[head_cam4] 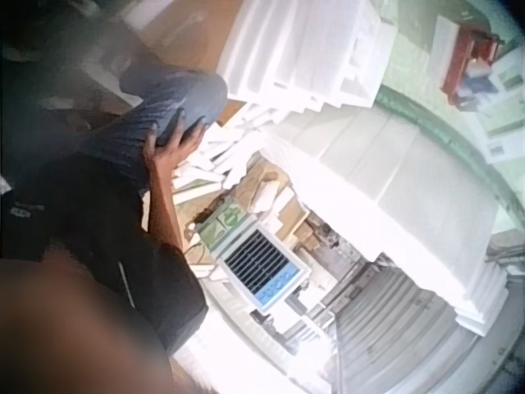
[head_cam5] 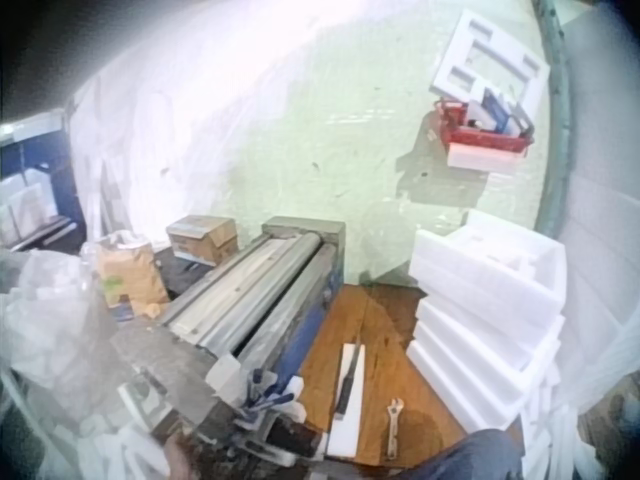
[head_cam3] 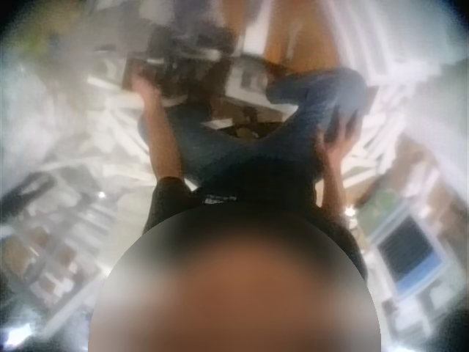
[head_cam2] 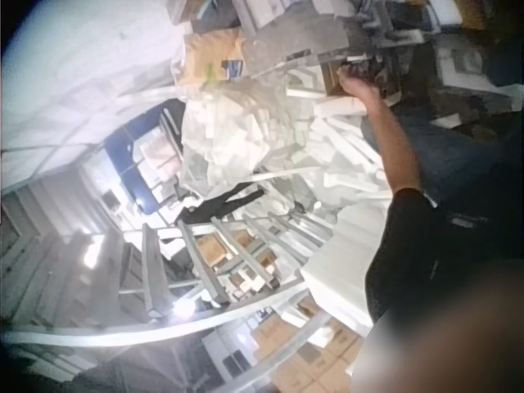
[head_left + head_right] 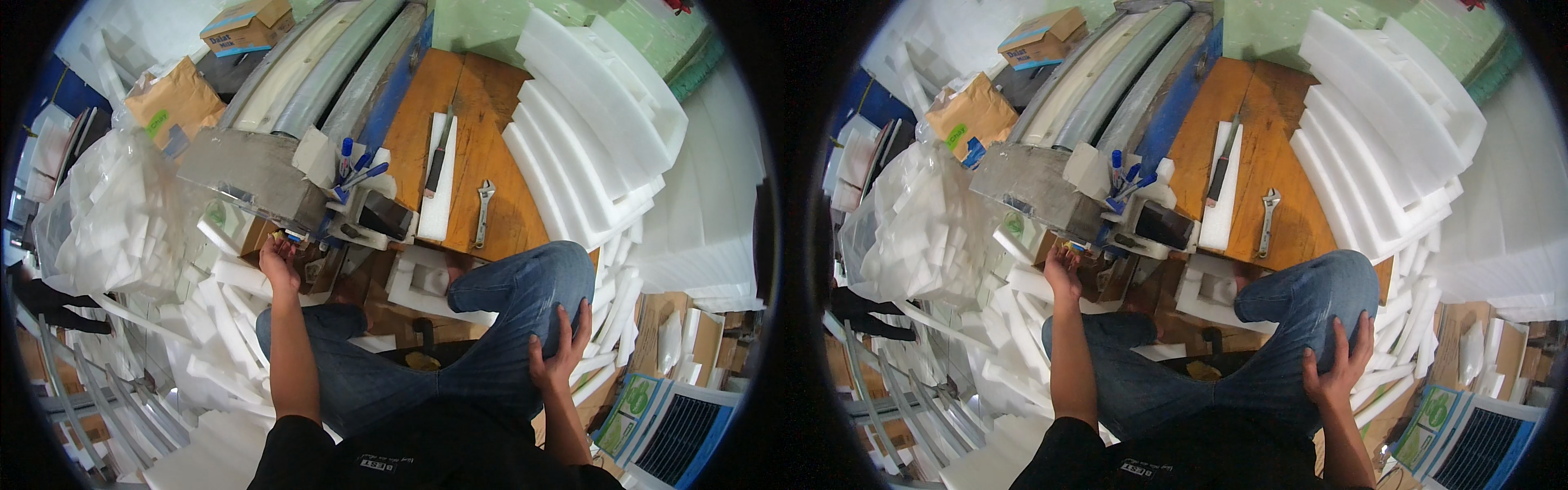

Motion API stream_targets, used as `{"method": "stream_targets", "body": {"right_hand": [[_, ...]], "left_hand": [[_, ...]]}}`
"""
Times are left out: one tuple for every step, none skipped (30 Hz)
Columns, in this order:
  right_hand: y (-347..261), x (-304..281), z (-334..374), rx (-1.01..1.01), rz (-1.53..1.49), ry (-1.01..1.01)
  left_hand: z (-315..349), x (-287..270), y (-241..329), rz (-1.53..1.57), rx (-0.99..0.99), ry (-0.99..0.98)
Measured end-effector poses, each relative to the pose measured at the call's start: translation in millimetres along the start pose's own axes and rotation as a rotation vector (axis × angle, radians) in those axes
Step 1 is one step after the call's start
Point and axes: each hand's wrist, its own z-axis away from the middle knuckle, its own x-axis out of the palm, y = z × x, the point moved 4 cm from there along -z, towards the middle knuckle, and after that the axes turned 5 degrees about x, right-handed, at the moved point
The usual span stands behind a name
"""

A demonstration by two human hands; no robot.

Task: The person sits on the floor and uses a wrench to tighten bolts on a metal frame. They then pick up and arrange white foam pieces, fitting them into the frame and stacking them on a nearby wooden surface.

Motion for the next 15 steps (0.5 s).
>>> {"method": "stream_targets", "body": {"right_hand": [[0.2, 0.3, 0.1, 0.008, 0.001, -0.008], [0.3, 0.4, 0.1, 0.016, 0.001, -0.016], [0.6, 0.3, 0.1, 0.024, 0.004, -0.024], [0.5, 0.2, 0.1, 0.026, 0.005, -0.025], [0.4, 0.1, 0.2, 0.027, 0.005, -0.025], [0.3, 0.1, 0.3, 0.03, 0.005, -0.025], [0.2, -0.3, 0.3, 0.028, 0.006, -0.023], [0.1, -0.9, 0.3, 0.026, 0.007, -0.021], [-0.2, -1.0, 0.4, 0.023, 0.007, -0.02], [-0.3, -0.9, 0.4, 0.019, 0.009, -0.019], [-0.1, -1.0, 0.3, 0.016, 0.013, -0.018], [-0.1, -0.4, 0.0, 0.012, 0.014, -0.017], [-0.3, -0.3, -0.1, 0.012, 0.008, -0.017], [-0.8, -0.5, -0.3, 0.011, 0.002, -0.018], [-0.7, -0.9, -0.5, 0.014, -0.004, -0.017]], "left_hand": [[-1.8, -1.6, -1.1, 0.01, 0.002, -0.008], [-3.7, -3.2, -1.8, 0.019, 0.004, -0.015], [-3.7, -3.1, -2.1, 0.029, 0.003, -0.024], [-3.4, -3.4, -2.2, 0.02, 0.012, -0.023], [-2.8, -3.5, -2.6, 0.011, 0.02, -0.022], [-1.6, -2.5, -1.8, 0.002, 0.029, -0.023], [-0.7, -1.2, -1.3, 0.009, 0.023, -0.023], [0.0, 0.4, -0.9, 0.015, 0.017, -0.023], [0.5, 0.3, -0.3, 0.022, 0.012, -0.021], [1.0, 0.2, 0.3, 0.02, 0.011, -0.02], [1.6, 0.3, 0.6, 0.019, 0.01, -0.018], [1.3, 0.0, 1.2, 0.018, 0.012, -0.017], [1.3, -0.5, 1.5, 0.013, 0.015, -0.017], [1.6, -1.5, 1.7, 0.009, 0.017, -0.017], [3.1, 1.2, 3.3, 0.004, 0.019, -0.021]]}}
